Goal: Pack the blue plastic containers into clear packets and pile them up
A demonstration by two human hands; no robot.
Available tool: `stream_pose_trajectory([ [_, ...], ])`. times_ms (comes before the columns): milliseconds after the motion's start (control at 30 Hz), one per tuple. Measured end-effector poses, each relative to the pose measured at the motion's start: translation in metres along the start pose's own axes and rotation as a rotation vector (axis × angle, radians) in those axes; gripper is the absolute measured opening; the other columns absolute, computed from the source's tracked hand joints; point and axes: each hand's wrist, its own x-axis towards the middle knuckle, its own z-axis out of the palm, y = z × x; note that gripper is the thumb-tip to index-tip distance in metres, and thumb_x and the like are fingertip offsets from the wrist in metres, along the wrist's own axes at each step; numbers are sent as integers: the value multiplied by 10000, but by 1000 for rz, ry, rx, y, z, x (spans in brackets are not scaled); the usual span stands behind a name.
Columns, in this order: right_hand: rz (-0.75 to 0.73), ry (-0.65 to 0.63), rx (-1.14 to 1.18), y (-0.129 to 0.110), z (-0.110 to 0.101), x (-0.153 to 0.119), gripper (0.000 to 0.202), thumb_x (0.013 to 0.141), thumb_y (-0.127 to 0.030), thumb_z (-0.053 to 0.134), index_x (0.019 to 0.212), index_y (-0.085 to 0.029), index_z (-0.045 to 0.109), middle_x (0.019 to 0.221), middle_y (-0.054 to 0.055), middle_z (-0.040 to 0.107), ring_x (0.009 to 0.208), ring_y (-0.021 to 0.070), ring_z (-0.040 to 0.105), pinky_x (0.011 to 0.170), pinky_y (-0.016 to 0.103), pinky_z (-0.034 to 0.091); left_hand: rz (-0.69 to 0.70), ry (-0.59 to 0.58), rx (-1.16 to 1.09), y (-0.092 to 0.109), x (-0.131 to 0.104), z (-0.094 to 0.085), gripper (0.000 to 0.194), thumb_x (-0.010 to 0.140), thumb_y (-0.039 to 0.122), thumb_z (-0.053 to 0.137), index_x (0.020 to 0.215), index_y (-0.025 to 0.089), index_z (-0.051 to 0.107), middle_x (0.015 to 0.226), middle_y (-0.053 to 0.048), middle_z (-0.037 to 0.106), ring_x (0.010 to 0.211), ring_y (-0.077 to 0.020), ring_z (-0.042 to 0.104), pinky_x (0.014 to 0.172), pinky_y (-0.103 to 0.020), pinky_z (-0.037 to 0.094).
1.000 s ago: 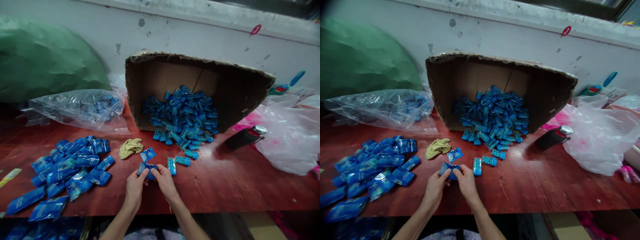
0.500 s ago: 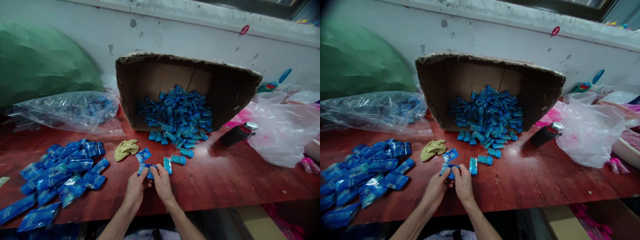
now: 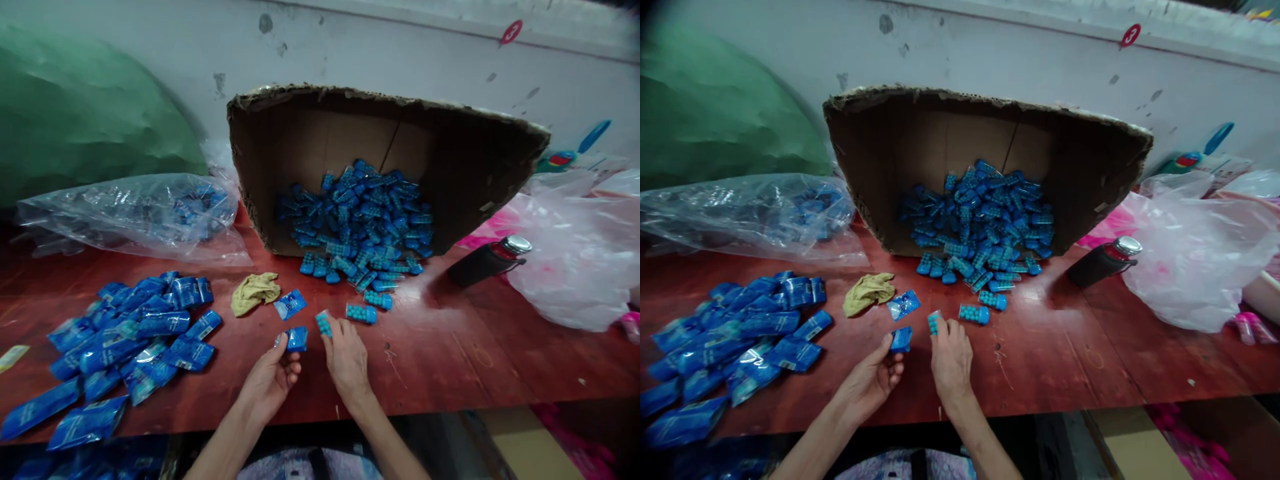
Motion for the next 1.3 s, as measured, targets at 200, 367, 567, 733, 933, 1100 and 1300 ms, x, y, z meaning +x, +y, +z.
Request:
stream_pose_trajectory([
  [200, 347, -118, 928, 3, -13, 5, 237, 748, -321, 543, 937, -179, 536, 789, 15, 570, 626, 133, 534, 466, 209, 425, -41, 16, -95, 2, -3, 1, 169, 757, 294, 555, 677, 161, 488, 477, 19, 560, 374, -77, 522, 347, -153, 401],
  [367, 354, -207, 1080, -5, -20, -6, 241, 736, -304, 572, 940, -176, 553, 791, 13, 581, 627, 111, 527, 489, 187, 426, -14, 4, -88, -3, -3, 3, 157, 774, 290, 532, 701, 154, 502, 472, 15, 560, 375, -79, 527, 344, -155, 411],
  [567, 149, -119, 922, -10, -21, -14, 177, 756, -243, 546, 921, -194, 591, 863, 28, 588, 773, 152, 553, 681, 253, 459, -7, -17, -85, -3, -3, 2, 155, 764, 286, 547, 702, 146, 520, 489, 7, 576, 398, -89, 550, 360, -166, 440],
  [733, 13, -115, 866, -10, -30, -11, 158, 754, -202, 548, 892, -218, 624, 906, 35, 595, 859, 170, 558, 760, 273, 453, 7, -20, -110, -1, -2, 2, 149, 779, 253, 528, 684, 139, 528, 486, 2, 578, 406, -87, 555, 367, -165, 455],
  [933, 29, -145, 915, -6, -27, -12, 150, 745, -190, 556, 868, -220, 638, 904, 33, 595, 865, 173, 559, 750, 271, 455, 18, -66, -98, 1, 0, 0, 173, 788, 236, 516, 670, 115, 555, 493, -13, 585, 435, -88, 572, 415, -172, 488],
  [1100, 136, -212, 961, -5, -28, -13, 149, 746, -205, 557, 877, -205, 630, 869, 21, 598, 802, 157, 563, 693, 246, 454, 140, -135, -17, 0, 2, -2, 148, 721, 265, 604, 765, 125, 581, 598, -21, 633, 478, -96, 576, 427, -185, 484],
  [1300, 82, -310, 948, -1, -30, -7, 150, 756, -199, 555, 884, -204, 633, 881, 17, 605, 821, 155, 564, 721, 247, 446, 246, -148, 101, -3, 1, 0, 257, 608, 322, 696, 719, 121, 582, 589, -18, 638, 511, -110, 572, 459, -209, 477],
])
